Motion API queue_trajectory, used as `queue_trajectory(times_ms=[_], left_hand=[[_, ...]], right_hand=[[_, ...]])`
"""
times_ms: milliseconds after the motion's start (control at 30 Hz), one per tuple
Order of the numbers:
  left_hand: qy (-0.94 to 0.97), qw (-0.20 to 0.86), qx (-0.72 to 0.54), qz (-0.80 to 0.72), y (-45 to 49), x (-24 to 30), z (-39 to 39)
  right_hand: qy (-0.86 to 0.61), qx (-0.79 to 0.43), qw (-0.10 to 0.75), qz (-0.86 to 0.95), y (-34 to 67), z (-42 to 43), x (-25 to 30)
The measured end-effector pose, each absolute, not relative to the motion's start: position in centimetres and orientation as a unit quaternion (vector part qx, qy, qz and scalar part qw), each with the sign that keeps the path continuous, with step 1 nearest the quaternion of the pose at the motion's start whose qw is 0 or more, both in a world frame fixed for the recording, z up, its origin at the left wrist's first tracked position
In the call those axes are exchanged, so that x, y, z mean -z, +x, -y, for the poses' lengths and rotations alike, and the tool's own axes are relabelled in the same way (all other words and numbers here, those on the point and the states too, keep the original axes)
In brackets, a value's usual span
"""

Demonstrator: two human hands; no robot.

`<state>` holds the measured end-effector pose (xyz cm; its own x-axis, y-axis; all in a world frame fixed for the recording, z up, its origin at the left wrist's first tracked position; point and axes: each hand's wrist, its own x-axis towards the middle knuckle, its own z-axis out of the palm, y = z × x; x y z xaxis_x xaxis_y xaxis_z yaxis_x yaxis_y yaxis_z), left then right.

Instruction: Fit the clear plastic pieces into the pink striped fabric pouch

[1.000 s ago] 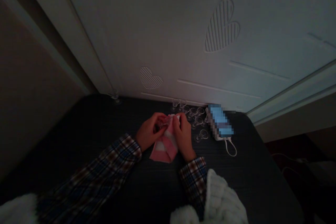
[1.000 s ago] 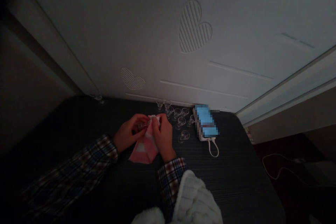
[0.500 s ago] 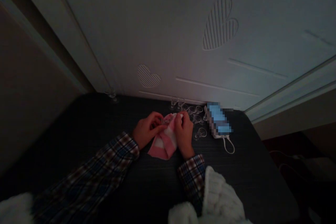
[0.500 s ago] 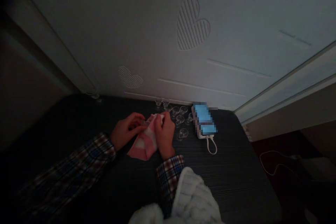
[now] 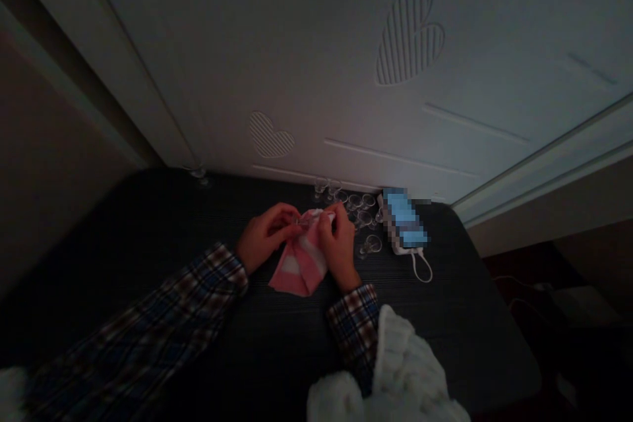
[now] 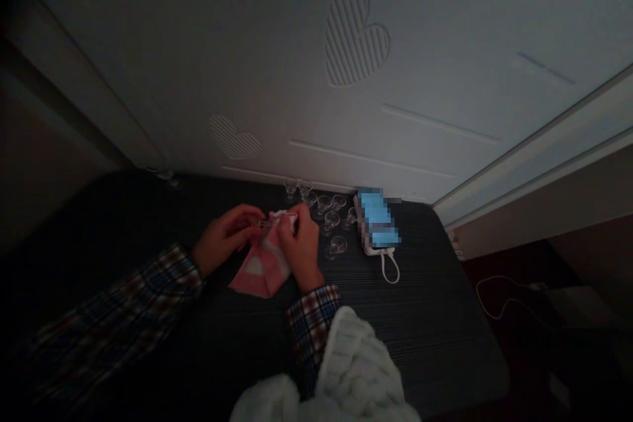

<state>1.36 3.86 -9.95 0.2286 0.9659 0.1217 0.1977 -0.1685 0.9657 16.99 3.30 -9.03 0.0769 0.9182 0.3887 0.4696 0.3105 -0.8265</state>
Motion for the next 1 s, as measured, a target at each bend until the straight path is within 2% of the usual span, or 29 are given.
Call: queue_trajectory(times_ms=[300,500,833,1000], left_hand=[[0.691,0.34,-0.405,-0.492,1.2,10.0,-3.8],[0.692,0.343,-0.403,-0.491,1.0,9.7,-3.7],[0.721,0.321,-0.363,-0.496,1.2,8.8,-3.3],[0.739,0.308,-0.342,-0.492,1.0,8.9,-3.2]], right_hand=[[-0.526,-0.264,0.481,0.65,16.9,-3.7,9.5],[-0.479,-0.3,0.479,0.671,17.0,-3.5,9.0],[-0.482,-0.259,0.5,0.672,17.1,-3.0,9.1],[-0.458,-0.332,0.524,0.636,16.9,-3.3,9.3]])
